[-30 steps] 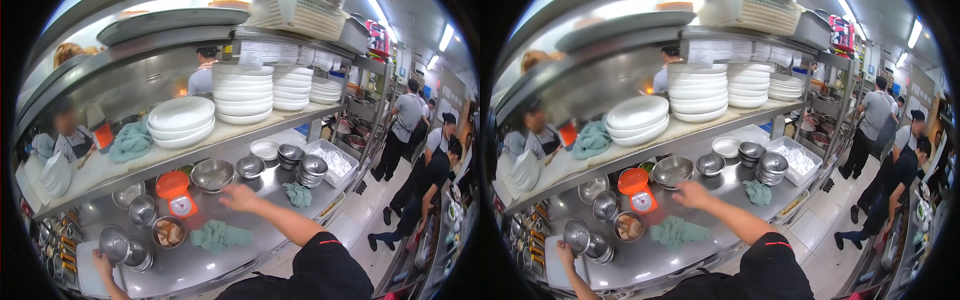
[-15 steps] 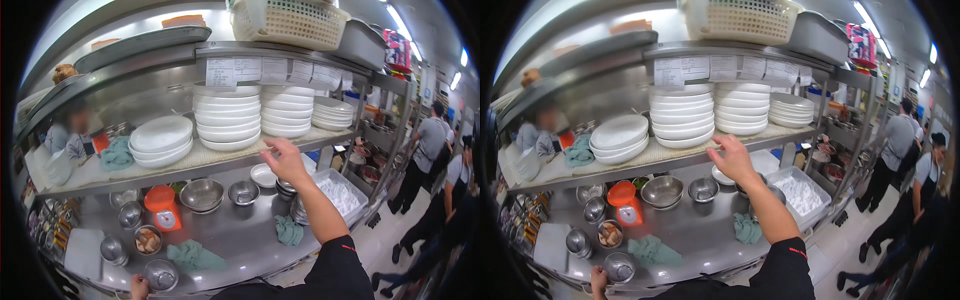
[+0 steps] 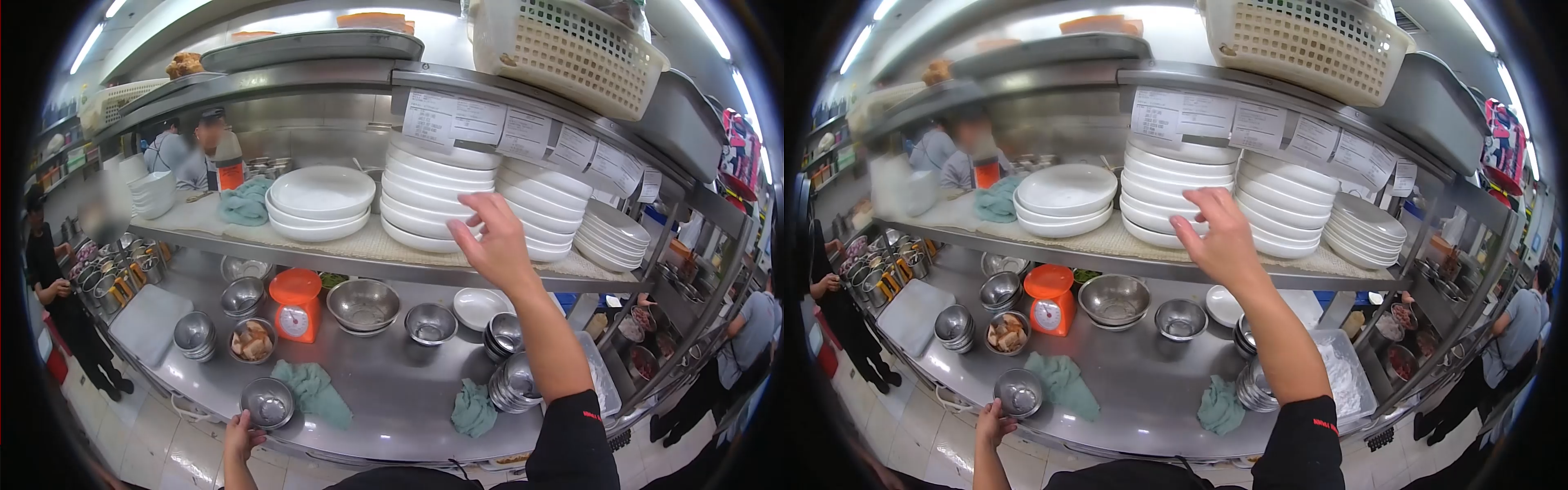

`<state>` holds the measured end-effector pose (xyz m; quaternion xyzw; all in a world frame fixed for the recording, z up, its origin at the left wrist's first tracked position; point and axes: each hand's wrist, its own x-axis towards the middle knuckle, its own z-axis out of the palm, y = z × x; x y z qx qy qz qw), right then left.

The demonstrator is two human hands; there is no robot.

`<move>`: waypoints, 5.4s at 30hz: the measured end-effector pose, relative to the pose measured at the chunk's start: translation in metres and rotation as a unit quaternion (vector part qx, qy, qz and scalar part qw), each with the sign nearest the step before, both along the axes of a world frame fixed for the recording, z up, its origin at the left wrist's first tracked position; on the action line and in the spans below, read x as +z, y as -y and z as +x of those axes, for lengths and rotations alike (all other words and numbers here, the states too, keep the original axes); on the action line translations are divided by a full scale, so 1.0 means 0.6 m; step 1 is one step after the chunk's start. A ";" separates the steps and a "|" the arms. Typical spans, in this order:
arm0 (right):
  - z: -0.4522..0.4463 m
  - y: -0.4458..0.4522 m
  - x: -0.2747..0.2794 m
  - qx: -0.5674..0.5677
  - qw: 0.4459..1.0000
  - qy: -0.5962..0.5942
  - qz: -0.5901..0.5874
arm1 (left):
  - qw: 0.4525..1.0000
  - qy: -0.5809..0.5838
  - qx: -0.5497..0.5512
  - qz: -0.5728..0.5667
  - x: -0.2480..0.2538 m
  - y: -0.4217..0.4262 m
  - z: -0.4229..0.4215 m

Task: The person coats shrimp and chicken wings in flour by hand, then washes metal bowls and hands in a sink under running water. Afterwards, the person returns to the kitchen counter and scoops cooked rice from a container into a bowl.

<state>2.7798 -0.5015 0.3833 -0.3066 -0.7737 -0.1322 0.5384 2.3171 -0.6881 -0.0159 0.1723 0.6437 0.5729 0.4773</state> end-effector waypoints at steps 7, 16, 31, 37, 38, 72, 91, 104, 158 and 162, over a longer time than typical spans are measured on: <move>-0.048 -0.041 0.035 -0.080 0.982 0.043 0.165 | 1.000 -0.003 -0.002 -0.003 -0.022 -0.003 0.006; 0.004 -0.050 0.044 -0.090 0.974 0.043 0.205 | 0.999 -0.017 -0.032 -0.010 -0.057 -0.002 -0.017; 0.537 -0.035 0.099 -0.516 0.820 -0.214 0.128 | 0.997 -0.002 -0.046 -0.056 -0.019 -0.003 -0.006; 0.589 -0.037 0.108 -0.506 0.842 -0.173 0.077 | 0.994 -0.015 -0.090 -0.059 -0.025 -0.006 -0.020; 0.587 -0.040 0.112 -0.510 0.844 -0.129 0.100 | 0.994 -0.017 -0.085 -0.062 -0.025 -0.008 -0.020; -0.102 -0.043 0.114 -0.161 0.980 0.067 0.091 | 0.982 0.061 -0.172 -0.047 -0.080 -0.032 -0.115; -0.193 -0.003 0.055 -0.165 0.982 0.062 -0.061 | 0.958 0.096 -0.264 -0.051 -0.015 -0.049 -0.121; -0.335 -0.001 -0.696 0.133 0.892 0.165 -0.398 | 0.989 -0.018 -0.107 -0.098 0.044 -0.020 -0.035; -0.695 1.526 -1.042 -0.720 -0.049 -0.628 -0.292 | -0.120 -0.307 -0.813 0.479 -0.200 0.894 0.263; -0.688 1.501 -1.100 -0.735 0.039 -0.636 -0.232 | -0.044 -0.277 -0.875 0.394 -0.217 0.910 0.241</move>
